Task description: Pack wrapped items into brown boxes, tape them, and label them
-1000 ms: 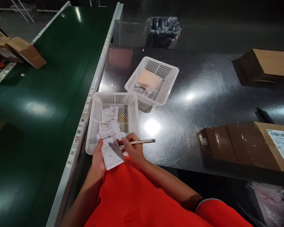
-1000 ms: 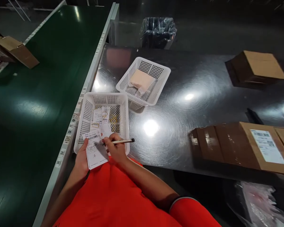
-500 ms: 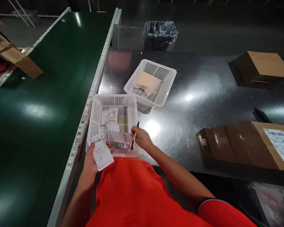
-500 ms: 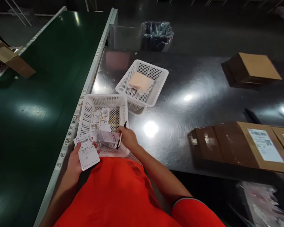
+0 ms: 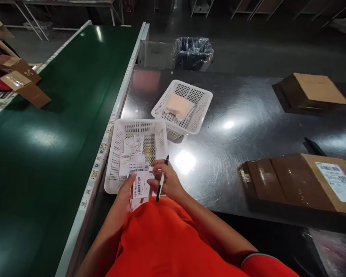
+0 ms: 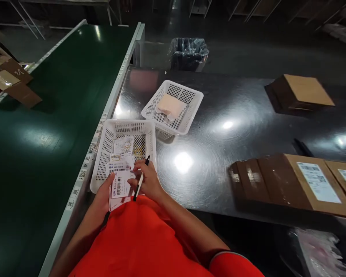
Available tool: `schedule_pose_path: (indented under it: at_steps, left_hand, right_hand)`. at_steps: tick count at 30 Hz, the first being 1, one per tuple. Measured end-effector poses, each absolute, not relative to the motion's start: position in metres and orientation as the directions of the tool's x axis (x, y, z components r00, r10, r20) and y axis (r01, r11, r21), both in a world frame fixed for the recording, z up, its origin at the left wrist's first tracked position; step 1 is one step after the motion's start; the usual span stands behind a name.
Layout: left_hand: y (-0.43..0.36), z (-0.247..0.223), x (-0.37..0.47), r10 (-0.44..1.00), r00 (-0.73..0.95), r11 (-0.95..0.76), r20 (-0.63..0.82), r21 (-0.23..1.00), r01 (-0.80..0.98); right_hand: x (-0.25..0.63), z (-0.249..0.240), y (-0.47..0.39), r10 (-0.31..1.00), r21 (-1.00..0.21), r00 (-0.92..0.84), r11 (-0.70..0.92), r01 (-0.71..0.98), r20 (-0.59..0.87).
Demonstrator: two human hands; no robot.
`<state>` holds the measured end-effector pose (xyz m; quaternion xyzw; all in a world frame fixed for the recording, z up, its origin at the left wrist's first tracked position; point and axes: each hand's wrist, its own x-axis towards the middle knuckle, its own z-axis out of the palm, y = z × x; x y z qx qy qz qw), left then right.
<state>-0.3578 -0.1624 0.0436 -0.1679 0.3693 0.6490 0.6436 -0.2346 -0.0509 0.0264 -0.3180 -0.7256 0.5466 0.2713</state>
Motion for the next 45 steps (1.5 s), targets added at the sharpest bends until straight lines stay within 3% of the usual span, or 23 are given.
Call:
schedule_pose_path:
  at_steps: [3,9,11,15,19,24,27,32,34,37,41,45]
  left_hand:
    - [-0.164,0.050,-0.358,0.701,-0.088,0.074,-0.707,0.196,-0.978]
    - [-0.164,0.042,-0.359,0.714,-0.153,-0.028,-0.683,0.190,-0.981]
    - [-0.161,0.038,-0.354,0.709,-0.187,-0.062,-0.680,0.204,-0.977]
    - [-0.158,0.036,-0.347,0.655,-0.184,-0.070,-0.733,0.184,-0.980]
    - [-0.160,0.038,-0.352,0.668,-0.143,-0.089,-0.730,0.112,-0.990]
    - [-0.162,0.034,-0.355,0.689,-0.144,-0.113,-0.710,0.091,-0.989]
    - [-0.163,0.033,-0.357,0.723,-0.158,-0.105,-0.672,0.119,-0.987]
    - [-0.162,0.032,-0.364,0.728,-0.121,-0.054,-0.675,0.119,-0.991]
    - [-0.161,0.031,-0.362,0.725,-0.067,-0.016,-0.686,0.081,-0.997]
    - [-0.159,0.032,-0.357,0.717,-0.030,0.000,-0.696,0.043,-0.999]
    - [-0.161,0.034,-0.356,0.715,-0.079,-0.026,-0.695,0.086,-0.996]
    - [-0.165,0.036,-0.363,0.726,-0.141,-0.050,-0.673,0.152,-0.987]
  right_hand:
    - [-0.229,0.029,-0.047,0.695,-0.920,-0.718,0.297,0.256,0.024]
    - [-0.237,0.032,-0.057,0.796,-0.981,-0.590,-0.023,0.194,-0.136]
    - [-0.248,0.030,-0.069,0.807,-0.983,-0.572,-0.051,0.179,-0.146]
    - [-0.260,0.021,-0.089,0.757,-0.940,-0.651,0.174,0.294,-0.063]
    - [-0.255,0.018,-0.093,0.697,-0.862,-0.712,0.306,0.405,-0.087]
    - [-0.251,0.024,-0.096,0.631,-0.655,-0.767,0.531,0.537,-0.116]
    - [-0.248,0.029,-0.097,0.639,-0.580,-0.768,0.637,0.507,0.030]
    - [-0.246,0.028,-0.094,0.586,-0.674,-0.672,0.718,0.173,0.452]
    - [-0.249,0.024,-0.093,0.533,-0.664,-0.676,0.743,0.085,0.510]
    - [-0.253,0.019,-0.092,0.522,-0.630,-0.695,0.766,0.126,0.495]
    - [-0.250,0.026,-0.093,0.617,-0.750,-0.688,0.643,0.159,0.383]
    - [-0.247,0.054,-0.092,0.745,-0.972,-0.643,0.236,0.009,0.175]
